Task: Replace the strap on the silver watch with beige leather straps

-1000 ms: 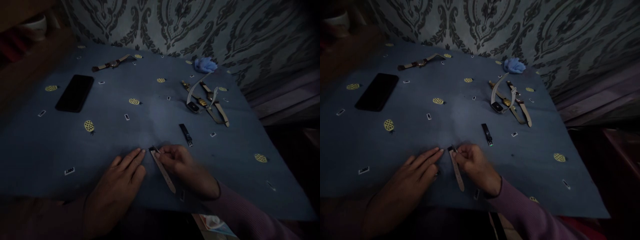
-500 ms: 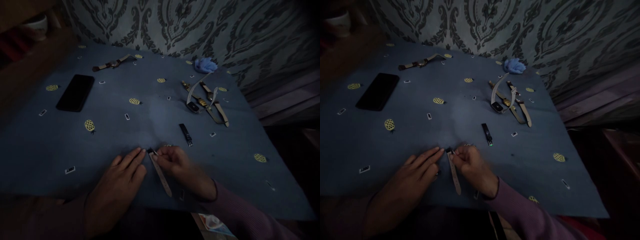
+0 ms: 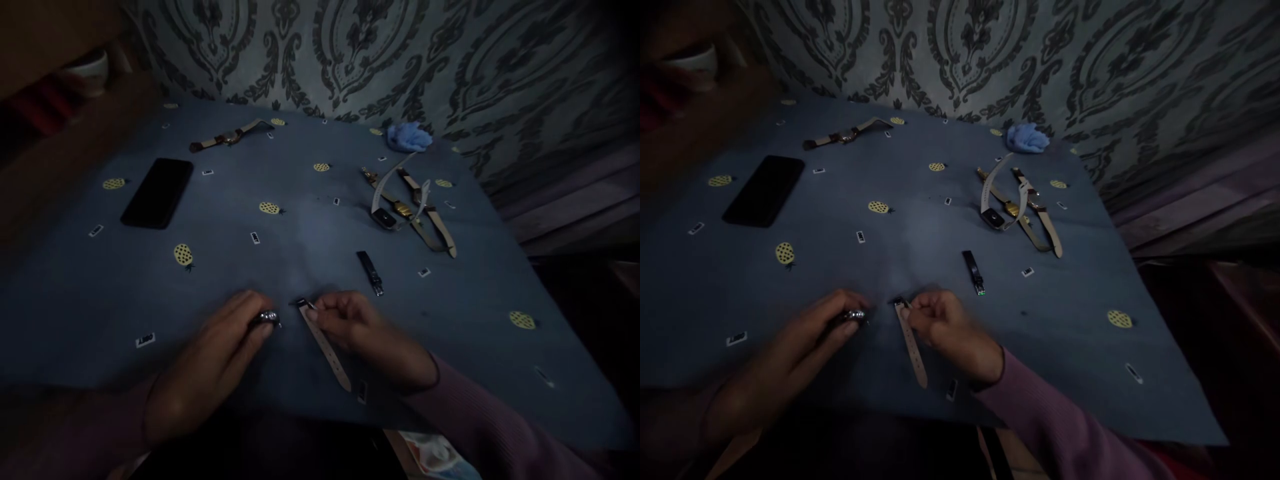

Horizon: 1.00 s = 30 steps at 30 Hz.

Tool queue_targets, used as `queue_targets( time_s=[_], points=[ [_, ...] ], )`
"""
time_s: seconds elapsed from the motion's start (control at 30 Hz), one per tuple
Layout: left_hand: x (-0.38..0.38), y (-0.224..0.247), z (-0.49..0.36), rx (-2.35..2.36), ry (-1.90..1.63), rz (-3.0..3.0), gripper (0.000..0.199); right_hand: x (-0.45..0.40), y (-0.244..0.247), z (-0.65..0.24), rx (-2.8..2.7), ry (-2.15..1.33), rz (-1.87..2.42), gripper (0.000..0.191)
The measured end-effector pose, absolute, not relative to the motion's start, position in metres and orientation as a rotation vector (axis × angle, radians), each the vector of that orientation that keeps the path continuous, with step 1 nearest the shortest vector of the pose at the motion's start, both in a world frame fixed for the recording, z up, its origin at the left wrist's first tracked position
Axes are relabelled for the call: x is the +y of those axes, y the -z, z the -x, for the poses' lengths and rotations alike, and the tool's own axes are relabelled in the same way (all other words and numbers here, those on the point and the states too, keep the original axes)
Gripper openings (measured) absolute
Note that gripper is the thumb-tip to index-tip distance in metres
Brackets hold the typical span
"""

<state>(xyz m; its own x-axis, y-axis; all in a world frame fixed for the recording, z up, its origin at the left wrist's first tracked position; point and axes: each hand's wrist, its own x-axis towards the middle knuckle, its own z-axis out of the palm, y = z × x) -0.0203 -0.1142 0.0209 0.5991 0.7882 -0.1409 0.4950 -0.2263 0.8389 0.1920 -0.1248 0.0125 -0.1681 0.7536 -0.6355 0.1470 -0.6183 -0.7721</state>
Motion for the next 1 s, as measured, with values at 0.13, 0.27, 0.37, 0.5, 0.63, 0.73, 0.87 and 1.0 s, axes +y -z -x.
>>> queue_targets(
  time_s=[0.13,0.27,0.37,0.5,0.63,0.73,0.87,1.0],
  points=[
    [-0.100,-0.022,0.020,1.091,-0.392,-1.618,0.023,-0.123,-0.013,-0.193,-1.023,-1.849,1.653,0.034],
    [-0.092,-0.020,0.020,1.049,-0.372,-1.468,0.023,-0.122,-0.012,-0.192,-1.020,-1.827,1.673,0.033],
    [-0.096,-0.019,0.020,1.070,-0.368,-1.597,0.023,-0.122,-0.010,-0.191,-1.044,-1.793,1.690,0.033],
    [-0.109,-0.015,0.019,0.946,-0.412,-2.067,0.018,-0.123,-0.008,-0.191,-1.033,-1.756,1.687,0.033],
    [-0.117,-0.002,0.018,0.862,-0.357,-2.389,0.017,-0.122,-0.008,-0.189,-1.027,-1.734,1.686,0.033],
    [-0.120,0.006,0.017,0.854,-0.336,-2.519,0.016,-0.121,-0.006,-0.187,-1.025,-1.721,1.695,0.033],
    [-0.123,0.009,0.017,0.847,-0.327,-2.627,0.017,-0.121,-0.004,-0.186,-1.031,-1.711,1.712,0.035],
    [-0.124,0.009,0.017,0.847,-0.327,-2.669,0.020,-0.120,-0.003,-0.187,-1.040,-1.701,1.714,0.033]
  ],
)
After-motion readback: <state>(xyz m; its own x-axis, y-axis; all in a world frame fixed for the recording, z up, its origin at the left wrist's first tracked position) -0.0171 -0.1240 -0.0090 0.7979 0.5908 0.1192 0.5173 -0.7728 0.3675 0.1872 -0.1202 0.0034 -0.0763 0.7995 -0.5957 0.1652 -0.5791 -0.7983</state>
